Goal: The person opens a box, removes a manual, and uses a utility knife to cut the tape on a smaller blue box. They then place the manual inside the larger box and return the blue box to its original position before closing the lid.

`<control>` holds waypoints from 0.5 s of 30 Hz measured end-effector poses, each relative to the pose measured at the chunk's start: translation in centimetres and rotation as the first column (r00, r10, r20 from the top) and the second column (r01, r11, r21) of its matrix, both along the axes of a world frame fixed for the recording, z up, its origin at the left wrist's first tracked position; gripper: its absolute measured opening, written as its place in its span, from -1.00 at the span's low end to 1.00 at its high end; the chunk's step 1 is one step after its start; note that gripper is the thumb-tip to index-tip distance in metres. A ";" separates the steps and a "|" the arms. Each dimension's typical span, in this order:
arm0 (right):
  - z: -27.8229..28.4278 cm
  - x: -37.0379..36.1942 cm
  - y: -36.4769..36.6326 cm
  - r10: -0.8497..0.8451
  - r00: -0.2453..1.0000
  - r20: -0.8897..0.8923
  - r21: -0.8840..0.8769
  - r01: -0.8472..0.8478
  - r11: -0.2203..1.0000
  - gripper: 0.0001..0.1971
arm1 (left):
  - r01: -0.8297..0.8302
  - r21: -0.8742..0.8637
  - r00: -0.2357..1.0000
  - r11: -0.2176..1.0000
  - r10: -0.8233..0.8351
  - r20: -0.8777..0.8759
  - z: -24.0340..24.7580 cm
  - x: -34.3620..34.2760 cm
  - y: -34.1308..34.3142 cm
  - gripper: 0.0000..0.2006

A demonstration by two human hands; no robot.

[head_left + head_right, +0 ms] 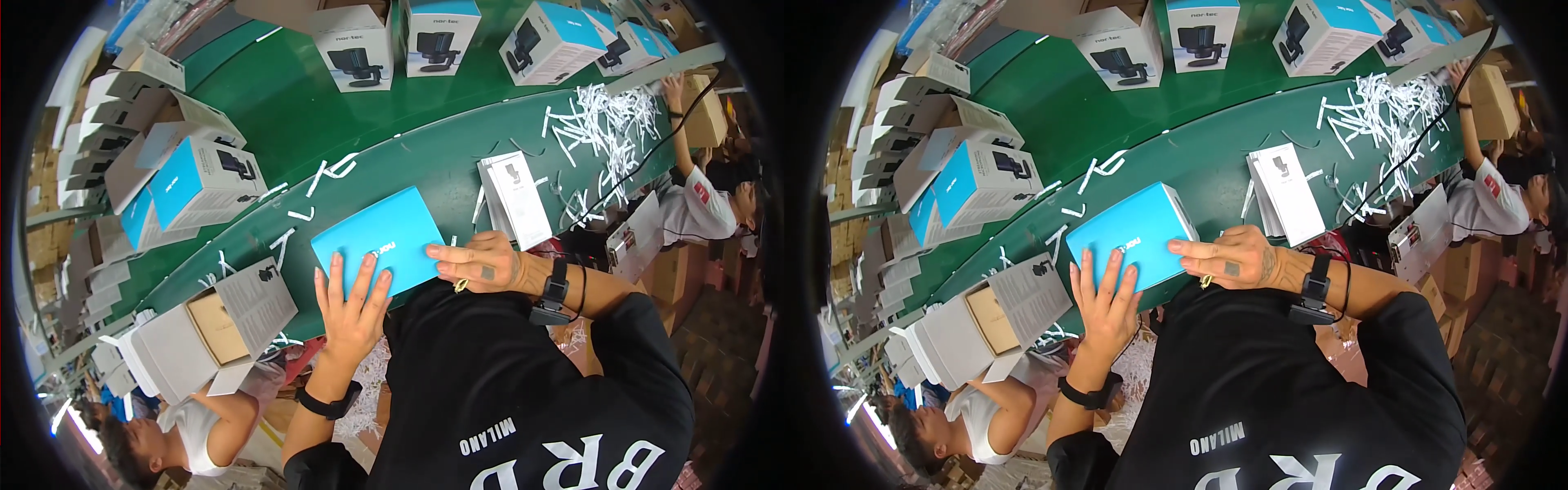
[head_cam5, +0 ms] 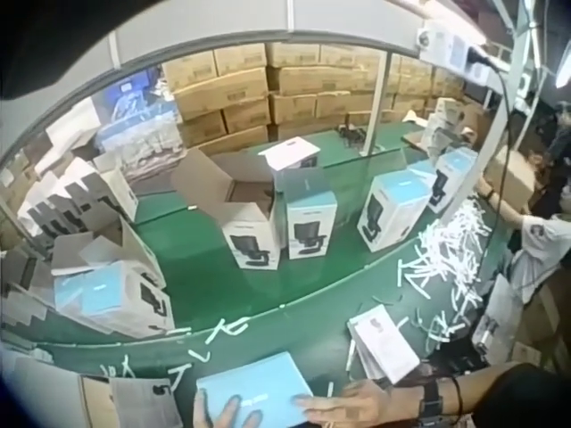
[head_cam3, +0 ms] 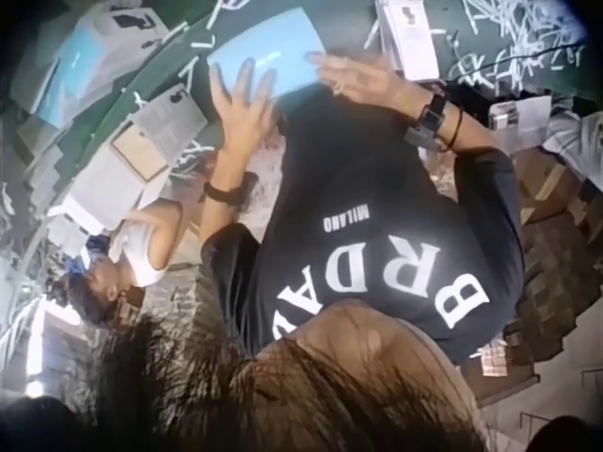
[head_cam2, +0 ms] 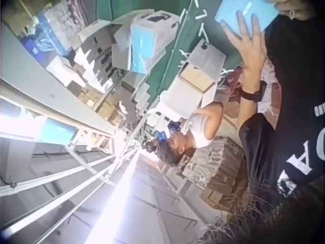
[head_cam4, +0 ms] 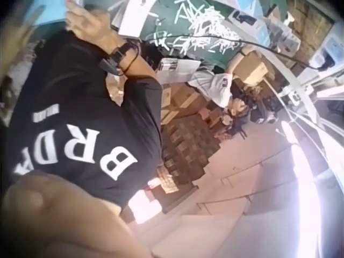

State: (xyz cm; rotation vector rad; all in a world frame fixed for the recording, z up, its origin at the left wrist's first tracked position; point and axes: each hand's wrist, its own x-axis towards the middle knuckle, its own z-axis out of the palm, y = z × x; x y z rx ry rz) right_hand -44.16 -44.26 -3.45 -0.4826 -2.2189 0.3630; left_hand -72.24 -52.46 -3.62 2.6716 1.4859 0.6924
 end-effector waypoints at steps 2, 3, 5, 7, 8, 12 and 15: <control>-0.4 0.0 -0.1 0.004 1.000 -0.014 0.026 -0.004 1.000 -0.72 | -0.001 -0.020 0.997 1.000 0.003 0.072 0.1 0.0 0.1 -0.38; -0.2 0.0 -0.2 0.010 1.000 0.022 0.043 -0.010 0.999 -0.75 | -0.010 -0.036 0.990 0.999 0.015 0.140 0.5 0.1 0.3 -0.38; 0.0 0.0 -0.4 0.022 0.995 0.094 0.073 -0.029 0.997 -0.81 | -0.014 -0.066 0.977 0.998 0.028 0.212 0.2 0.3 0.2 -0.38; -0.6 -0.3 0.2 0.033 0.994 0.105 0.088 -0.042 0.995 -0.84 | -0.073 -0.023 0.981 0.997 0.076 0.177 -0.5 0.4 0.0 -0.43; -0.9 -0.5 0.6 0.049 0.993 0.110 0.115 -0.062 0.991 -0.86 | -0.103 0.002 0.982 0.995 0.101 0.158 -0.8 0.3 0.0 -0.45; -1.4 -0.5 0.8 0.111 0.991 0.074 0.105 -0.118 0.987 -0.89 | -0.058 0.033 0.988 0.998 0.052 0.148 -2.3 -0.1 -0.6 -0.50; -1.5 -0.6 1.0 0.143 0.990 0.015 0.088 -0.144 0.986 -0.89 | -0.040 0.050 0.991 0.998 0.034 0.126 -2.7 0.1 -0.3 -0.54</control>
